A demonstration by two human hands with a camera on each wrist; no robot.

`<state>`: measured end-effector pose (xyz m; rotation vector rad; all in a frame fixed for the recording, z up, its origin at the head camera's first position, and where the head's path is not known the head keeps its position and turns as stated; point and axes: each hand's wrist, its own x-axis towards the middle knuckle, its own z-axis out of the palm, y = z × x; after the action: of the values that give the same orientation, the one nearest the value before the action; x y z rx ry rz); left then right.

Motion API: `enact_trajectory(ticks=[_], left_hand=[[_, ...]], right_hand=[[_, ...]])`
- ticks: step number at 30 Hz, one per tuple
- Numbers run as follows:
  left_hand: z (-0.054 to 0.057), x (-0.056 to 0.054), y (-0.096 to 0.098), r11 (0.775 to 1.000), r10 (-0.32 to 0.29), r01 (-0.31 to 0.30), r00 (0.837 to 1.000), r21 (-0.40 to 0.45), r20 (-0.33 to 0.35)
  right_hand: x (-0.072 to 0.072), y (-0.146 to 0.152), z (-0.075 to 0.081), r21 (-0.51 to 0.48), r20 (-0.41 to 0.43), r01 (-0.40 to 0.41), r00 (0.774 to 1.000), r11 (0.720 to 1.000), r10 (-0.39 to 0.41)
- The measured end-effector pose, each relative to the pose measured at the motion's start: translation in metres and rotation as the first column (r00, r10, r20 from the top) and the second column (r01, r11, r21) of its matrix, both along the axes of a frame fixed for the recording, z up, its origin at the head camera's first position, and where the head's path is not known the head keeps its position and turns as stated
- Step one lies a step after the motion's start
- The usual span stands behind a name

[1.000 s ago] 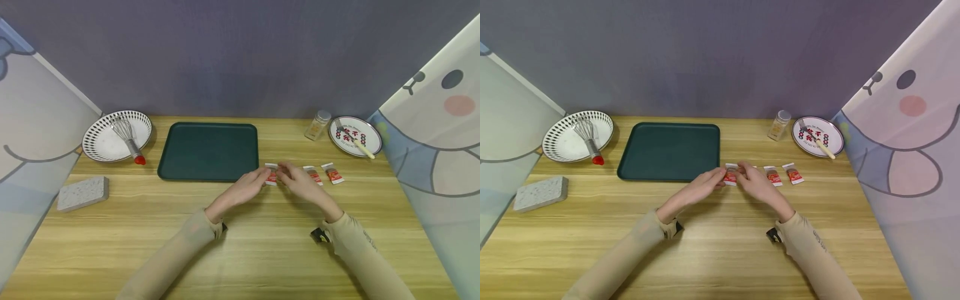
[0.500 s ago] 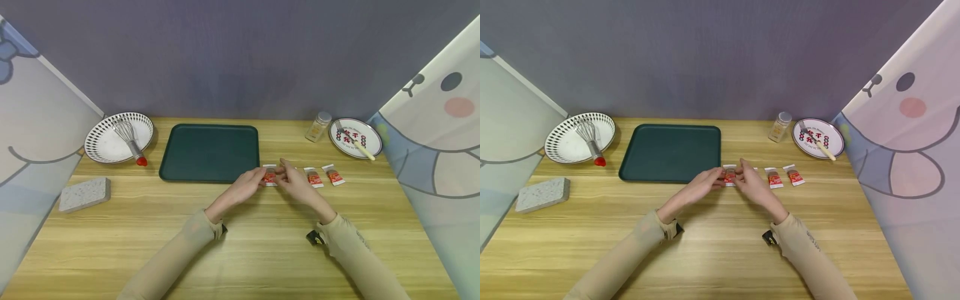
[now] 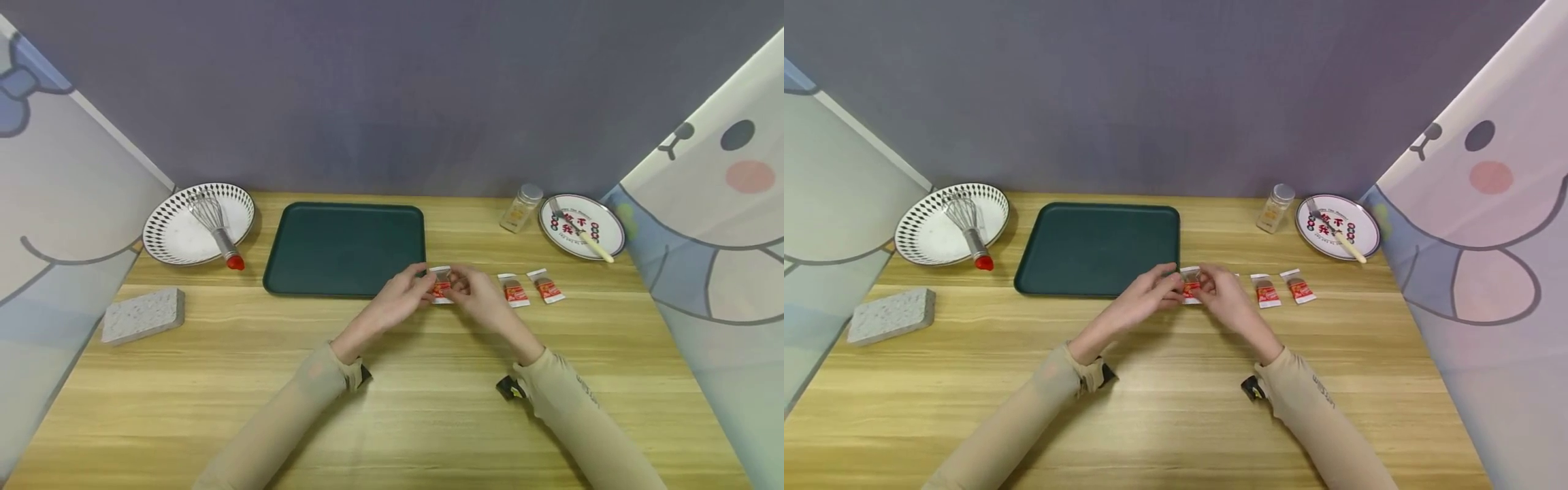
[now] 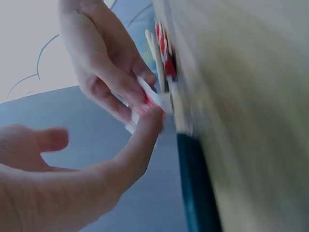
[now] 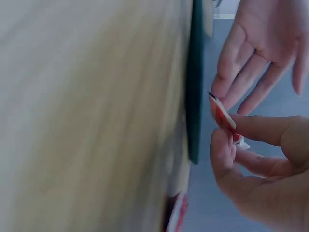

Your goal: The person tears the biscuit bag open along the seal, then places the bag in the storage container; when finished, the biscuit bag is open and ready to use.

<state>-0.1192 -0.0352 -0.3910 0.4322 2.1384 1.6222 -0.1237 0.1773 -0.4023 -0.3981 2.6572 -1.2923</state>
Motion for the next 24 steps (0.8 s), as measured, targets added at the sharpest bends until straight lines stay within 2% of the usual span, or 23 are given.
enact_trajectory(ticks=[2, 4, 6, 8, 11, 15, 18, 21, 24], left_hand=[[0.001, -0.002, -0.004, 0.999, 0.027, -0.03, 0.995, -0.038, -0.096], [0.002, -0.005, -0.009, 0.995, 0.064, -0.075, 0.983, -0.059, -0.174], [0.002, -0.008, -0.013, 0.992, 0.094, -0.109, 0.974, -0.059, -0.208], [0.003, -0.01, -0.016, 0.992, 0.115, -0.124, 0.971, -0.032, -0.21], [0.004, -0.013, -0.02, 0.991, 0.133, -0.125, 0.974, 0.054, -0.183], [0.006, -0.014, -0.024, 0.975, 0.171, -0.148, 0.977, 0.167, -0.131], [0.007, -0.013, -0.024, 0.965, 0.19, -0.167, 0.977, 0.204, -0.1], [0.008, -0.012, -0.025, 0.961, 0.203, -0.177, 0.973, 0.213, -0.108], [0.01, -0.012, -0.028, 0.963, 0.21, -0.175, 0.964, 0.204, -0.165]], right_hand=[[0.002, -0.001, 0.005, -0.038, -0.001, 0.005, 1.0, 0.999, -0.005], [0.005, -0.003, 0.011, -0.071, -0.006, 0.004, 1.0, 0.997, -0.004], [0.007, -0.007, 0.016, -0.106, -0.004, -0.013, 1.0, 0.994, 0.013], [0.01, -0.011, 0.021, -0.137, -0.001, -0.037, 0.999, 0.99, 0.038], [0.012, -0.017, 0.024, -0.17, -0.005, -0.059, 0.998, 0.984, 0.059], [0.014, -0.021, 0.023, -0.175, -0.013, -0.06, 0.998, 0.983, 0.059], [0.015, -0.024, 0.022, -0.162, -0.007, -0.066, 0.998, 0.985, 0.066], [0.017, -0.027, 0.023, -0.147, -0.011, -0.079, 0.997, 0.986, 0.078], [0.018, -0.03, 0.026, -0.143, -0.051, -0.081, 0.996, 0.986, 0.074]])
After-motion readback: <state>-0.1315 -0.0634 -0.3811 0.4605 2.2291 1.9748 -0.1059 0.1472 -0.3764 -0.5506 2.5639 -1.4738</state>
